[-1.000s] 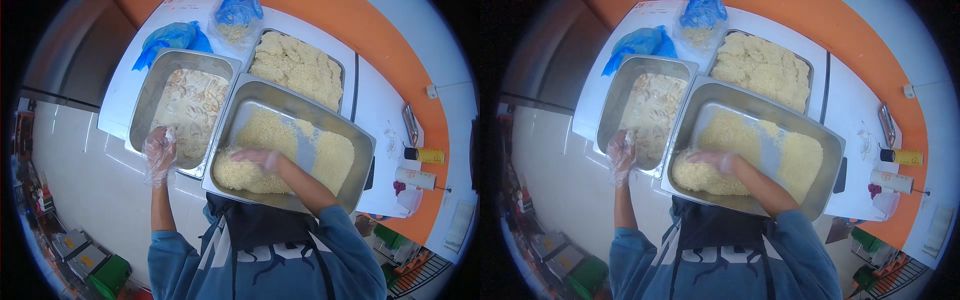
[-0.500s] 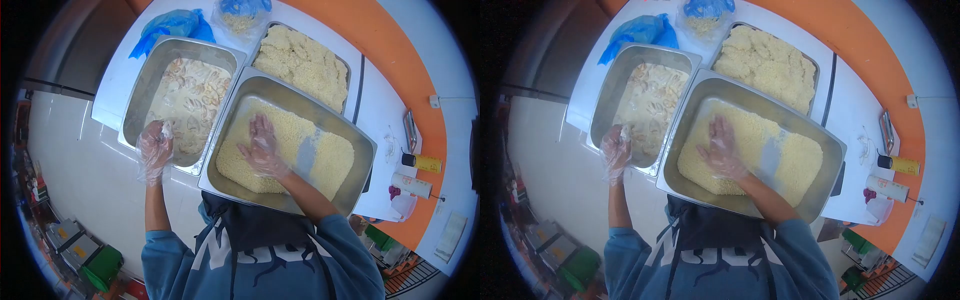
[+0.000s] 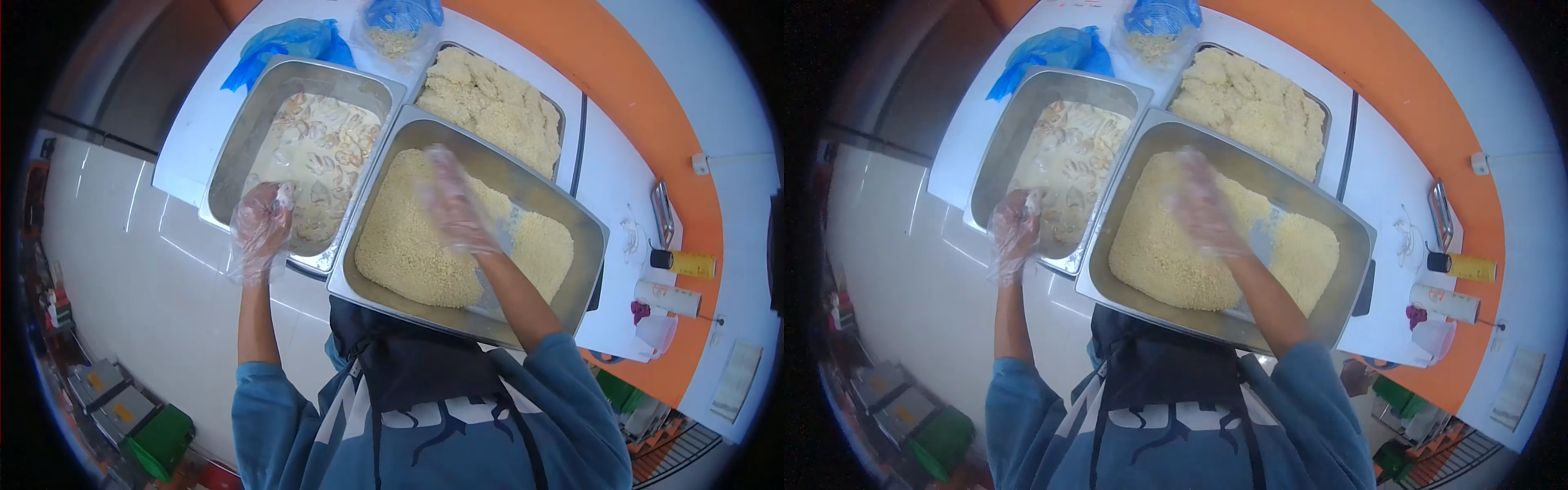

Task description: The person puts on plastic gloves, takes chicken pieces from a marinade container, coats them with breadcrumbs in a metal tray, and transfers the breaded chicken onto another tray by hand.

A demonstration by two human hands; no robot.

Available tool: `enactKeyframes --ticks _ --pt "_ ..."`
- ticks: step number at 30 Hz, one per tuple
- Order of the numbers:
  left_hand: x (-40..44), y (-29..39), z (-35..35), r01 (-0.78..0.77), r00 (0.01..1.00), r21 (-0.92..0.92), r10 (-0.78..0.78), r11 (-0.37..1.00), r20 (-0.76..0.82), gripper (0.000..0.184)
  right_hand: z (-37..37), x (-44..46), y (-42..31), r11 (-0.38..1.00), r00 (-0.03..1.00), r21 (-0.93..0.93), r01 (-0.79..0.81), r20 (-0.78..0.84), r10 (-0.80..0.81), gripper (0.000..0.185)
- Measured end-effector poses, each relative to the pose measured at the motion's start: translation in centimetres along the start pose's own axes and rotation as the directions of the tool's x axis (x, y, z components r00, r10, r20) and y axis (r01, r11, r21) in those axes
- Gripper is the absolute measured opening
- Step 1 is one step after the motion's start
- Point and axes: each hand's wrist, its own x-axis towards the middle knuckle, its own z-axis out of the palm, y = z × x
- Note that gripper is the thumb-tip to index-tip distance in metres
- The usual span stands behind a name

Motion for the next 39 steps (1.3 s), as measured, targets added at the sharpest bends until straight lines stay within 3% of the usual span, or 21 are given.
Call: enactKeyframes --ticks 1,3,4,6,7,9,11,13,15,17,20,23,24,25,26,27,29,35,39 --pt "-0.1 0.4 -0.2 0.042 0.999 -0.016 -0.042 0.999 0.013 0.021 -1.2 -1.4 0.5 0.961 0.990 0.239 -0.139 0.005 0.142 0.063" --pt "0.3 1.4 -0.6 0.113 0.993 -0.048 -0.111 0.992 0.041 0.020 -2.5 -4.3 3.8 0.856 0.942 0.398 -0.331 0.081 0.327 0.058" --pt "0.3 1.1 -0.5 0.096 0.995 -0.043 -0.095 0.994 0.024 0.020 -1.3 -6.0 7.3 0.859 0.920 0.332 -0.391 0.113 0.375 0.056" --pt "0.0 0.4 0.0 0.065 0.998 -0.029 -0.065 0.997 -0.005 0.019 1.1 -9.3 12.4 0.653 0.881 0.610 -0.449 0.179 0.438 0.059" --pt "0.1 0.6 -0.2 0.075 0.997 -0.006 -0.075 0.997 -0.004 0.019 2.1 -12.1 14.9 0.669 0.955 0.683 -0.292 0.175 0.238 0.058" --pt "0.3 1.6 -0.8 0.089 0.996 0.037 -0.090 0.995 0.015 0.019 2.9 -16.4 14.6 0.447 0.922 0.809 -0.383 0.308 0.233 0.057" --pt "0.3 1.2 -0.5 0.093 0.996 0.029 -0.093 0.995 0.016 0.019 2.2 -17.0 10.0 -0.090 0.619 0.722 -0.686 0.644 0.449 0.056" --pt "0.0 0.5 -0.1 0.088 0.996 0.017 -0.088 0.996 0.008 0.018 -0.6 -15.3 2.7 0.081 0.496 0.542 -0.836 0.686 0.533 0.052" --pt "0.0 0.2 0.2 0.073 0.997 0.005 -0.073 0.997 -0.013 0.018 -1.4 -14.8 1.4 -0.056 0.373 0.471 -0.881 0.762 0.529 0.050" --pt "0.1 0.7 0.0 0.073 0.997 -0.005 -0.073 0.997 -0.007 0.019 -0.8 -14.2 3.0 -0.463 0.295 0.447 -0.765 0.883 0.365 0.050" --pt "0.1 0.6 -0.1 0.078 0.997 -0.020 -0.079 0.997 -0.019 0.020 -0.7 -13.1 4.8 -0.443 0.525 0.618 -0.650 0.786 0.327 0.052" --pt "0.1 0.5 0.1 0.093 0.995 -0.037 -0.094 0.995 -0.024 0.020 -4.9 -7.5 0.1 -0.096 0.679 0.775 -0.625 0.600 0.423 0.062" --pt "0.0 0.5 0.1 0.101 0.994 -0.042 -0.102 0.994 -0.025 0.019 -3.9 -7.1 1.9 0.369 0.780 0.700 -0.612 0.456 0.428 0.063" --pt "-0.1 0.5 0.1 0.090 0.996 -0.035 -0.091 0.995 -0.022 0.019 -1.9 -7.0 4.6 0.750 0.876 0.460 -0.475 0.330 0.353 0.065" --pt "-0.1 0.4 0.0 0.079 0.997 -0.028 -0.080 0.996 -0.020 0.019 -1.3 -6.3 5.2 0.916 0.935 0.268 -0.299 0.271 0.226 0.068" --pt "0.0 0.4 0.0 0.070 0.997 -0.020 -0.070 0.997 -0.021 0.019 -0.7 -5.5 5.7 0.994 0.974 0.041 -0.105 0.207 0.095 0.071" --pt "0.3 1.0 -0.4 0.093 0.996 -0.026 -0.093 0.995 -0.003 0.019 0.7 -3.0 2.7 0.981 0.976 -0.098 0.169 0.156 -0.153 0.077" --pt "0.2 1.5 -0.5 0.111 0.994 -0.049 -0.111 0.993 -0.004 0.018 4.1 -2.4 3.3 0.973 0.961 -0.230 0.016 0.272 0.049 0.091" --pt "0.7 2.4 -0.7 0.169 0.986 -0.045 -0.168 0.985 0.009 0.017 2.4 -2.3 1.8 0.972 0.952 -0.236 0.005 0.298 0.067 0.090"
